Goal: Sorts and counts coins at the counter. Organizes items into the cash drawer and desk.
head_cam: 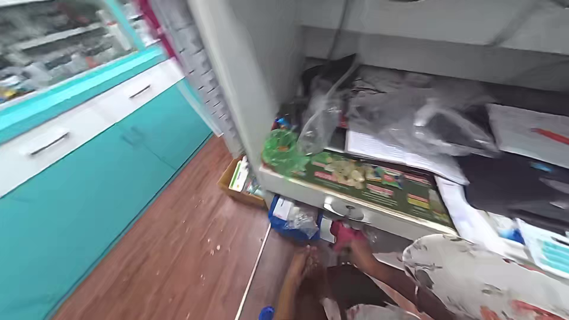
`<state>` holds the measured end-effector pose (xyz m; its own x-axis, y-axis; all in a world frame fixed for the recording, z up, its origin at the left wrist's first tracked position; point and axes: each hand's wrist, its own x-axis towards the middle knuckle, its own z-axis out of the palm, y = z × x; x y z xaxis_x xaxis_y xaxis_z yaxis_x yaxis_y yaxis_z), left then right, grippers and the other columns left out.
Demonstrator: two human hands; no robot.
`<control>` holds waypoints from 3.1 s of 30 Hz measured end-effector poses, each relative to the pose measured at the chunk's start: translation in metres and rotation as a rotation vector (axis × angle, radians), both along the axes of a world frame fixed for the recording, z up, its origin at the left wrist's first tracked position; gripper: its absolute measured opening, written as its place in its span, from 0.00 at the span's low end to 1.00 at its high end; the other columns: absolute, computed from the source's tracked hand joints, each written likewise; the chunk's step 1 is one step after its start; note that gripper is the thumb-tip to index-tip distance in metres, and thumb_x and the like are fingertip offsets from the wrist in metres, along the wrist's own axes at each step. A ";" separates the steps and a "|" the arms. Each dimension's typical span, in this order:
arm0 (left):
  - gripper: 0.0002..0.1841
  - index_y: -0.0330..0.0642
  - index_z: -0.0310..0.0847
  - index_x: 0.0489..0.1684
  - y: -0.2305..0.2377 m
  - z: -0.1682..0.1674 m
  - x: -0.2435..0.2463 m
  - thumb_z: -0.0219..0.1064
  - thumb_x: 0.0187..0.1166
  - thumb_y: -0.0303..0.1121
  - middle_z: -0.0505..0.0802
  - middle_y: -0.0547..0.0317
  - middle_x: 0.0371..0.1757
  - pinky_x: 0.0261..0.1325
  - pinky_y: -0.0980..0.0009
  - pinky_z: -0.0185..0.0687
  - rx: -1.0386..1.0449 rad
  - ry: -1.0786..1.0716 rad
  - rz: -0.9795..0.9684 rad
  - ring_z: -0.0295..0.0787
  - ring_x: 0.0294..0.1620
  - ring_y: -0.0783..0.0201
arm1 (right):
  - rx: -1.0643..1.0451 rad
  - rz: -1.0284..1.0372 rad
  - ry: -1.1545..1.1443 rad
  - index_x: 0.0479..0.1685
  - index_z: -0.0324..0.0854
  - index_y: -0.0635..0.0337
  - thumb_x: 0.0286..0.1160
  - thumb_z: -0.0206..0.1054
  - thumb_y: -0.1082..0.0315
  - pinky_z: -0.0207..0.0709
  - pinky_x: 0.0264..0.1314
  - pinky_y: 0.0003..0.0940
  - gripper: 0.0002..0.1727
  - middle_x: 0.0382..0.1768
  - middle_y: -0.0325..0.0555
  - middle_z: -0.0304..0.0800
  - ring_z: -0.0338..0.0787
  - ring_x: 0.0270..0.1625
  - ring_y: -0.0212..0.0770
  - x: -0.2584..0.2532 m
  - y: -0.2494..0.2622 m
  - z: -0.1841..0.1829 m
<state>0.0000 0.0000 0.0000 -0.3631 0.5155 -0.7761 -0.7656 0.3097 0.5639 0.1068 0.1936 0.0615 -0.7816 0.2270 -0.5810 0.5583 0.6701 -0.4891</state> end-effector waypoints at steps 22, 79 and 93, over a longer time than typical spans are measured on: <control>0.31 0.53 0.61 0.07 0.237 0.177 0.062 0.46 0.95 0.45 0.68 0.73 0.04 0.08 0.79 0.54 0.224 0.612 0.033 0.57 0.03 0.76 | 0.860 -0.873 0.299 0.79 0.79 0.47 0.72 0.57 0.26 0.69 0.60 0.71 0.44 0.58 0.73 0.82 0.81 0.60 0.73 0.338 0.257 0.144; 0.30 0.31 0.81 0.16 0.300 0.130 0.058 0.50 0.92 0.42 0.81 0.55 0.14 0.27 0.66 0.73 0.006 1.631 -0.024 0.77 0.17 0.68 | 0.937 -0.634 0.564 0.62 0.89 0.52 0.76 0.58 0.32 0.68 0.52 0.68 0.35 0.41 0.59 0.86 0.84 0.45 0.65 0.326 0.225 0.131; 0.24 0.45 0.72 0.26 0.286 0.197 0.099 0.42 0.96 0.44 0.75 0.71 0.12 0.11 0.84 0.63 0.240 0.334 0.217 0.65 0.07 0.79 | 0.543 -0.746 0.035 0.67 0.83 0.65 0.84 0.58 0.39 0.82 0.50 0.68 0.36 0.48 0.68 0.92 0.93 0.49 0.70 0.374 0.237 0.109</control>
<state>0.0987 0.2863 0.1965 -0.6921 0.5506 -0.4667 -0.5628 -0.0068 0.8266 0.4810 0.4306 0.1705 -0.3381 0.9135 -0.2264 0.9287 0.2849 -0.2376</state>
